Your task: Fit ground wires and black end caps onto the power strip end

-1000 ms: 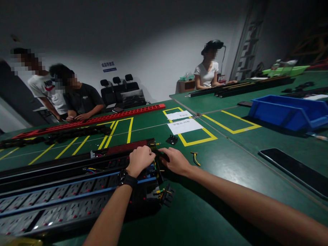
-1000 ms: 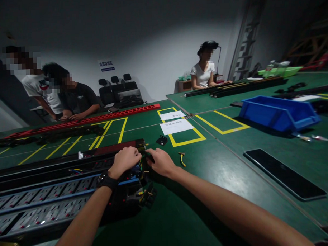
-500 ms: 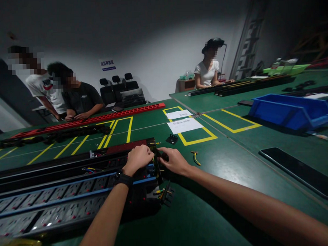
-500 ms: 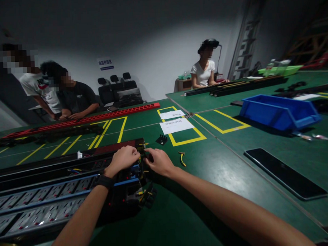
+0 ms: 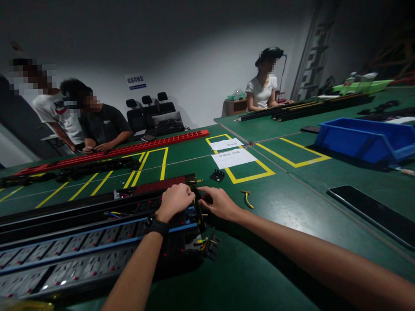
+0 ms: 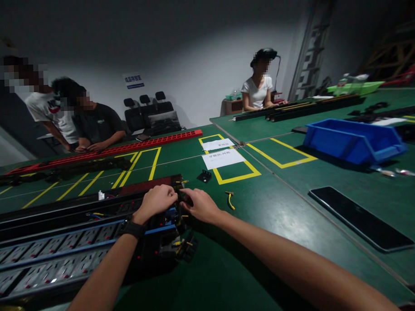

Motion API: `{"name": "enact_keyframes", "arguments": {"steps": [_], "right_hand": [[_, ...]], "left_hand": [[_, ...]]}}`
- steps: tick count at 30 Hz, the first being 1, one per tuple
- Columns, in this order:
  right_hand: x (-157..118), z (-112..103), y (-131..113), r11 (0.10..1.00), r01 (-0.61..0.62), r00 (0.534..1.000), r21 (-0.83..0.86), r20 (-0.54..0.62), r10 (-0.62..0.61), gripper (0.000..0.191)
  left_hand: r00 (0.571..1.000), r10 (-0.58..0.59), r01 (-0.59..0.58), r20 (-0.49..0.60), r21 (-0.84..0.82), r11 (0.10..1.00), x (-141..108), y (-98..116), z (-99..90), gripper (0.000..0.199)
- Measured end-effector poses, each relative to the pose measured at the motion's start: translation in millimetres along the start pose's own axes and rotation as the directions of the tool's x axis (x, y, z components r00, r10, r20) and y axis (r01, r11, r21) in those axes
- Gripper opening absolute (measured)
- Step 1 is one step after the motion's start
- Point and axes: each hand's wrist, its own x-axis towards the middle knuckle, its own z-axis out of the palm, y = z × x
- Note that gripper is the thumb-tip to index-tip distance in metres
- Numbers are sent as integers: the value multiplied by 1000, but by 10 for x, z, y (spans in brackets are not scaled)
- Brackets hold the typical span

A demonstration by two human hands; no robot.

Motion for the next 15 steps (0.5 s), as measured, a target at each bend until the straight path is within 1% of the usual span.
{"name": "enact_keyframes", "arguments": {"steps": [2,5,12,15], "right_hand": [[-4,9,2,998,53,998,-34,35,-52,51],[-11,26,14,992,112,992,-60,58,-108,56],[-13,68,73,987,151,987,-58,59,-147,61],[-13,57,73,984,174,982,-44,83,-170,61]], "left_hand": [[1000,4,-4,-7,3,1000,-7,5,-2,26],[1000,18,-18,-19,18,1000,-18,8,-1,29],[999,33,-30,-34,76,997,-20,-6,38,36],[998,52,-49,-29,102,994,-10,-14,50,40]]}}
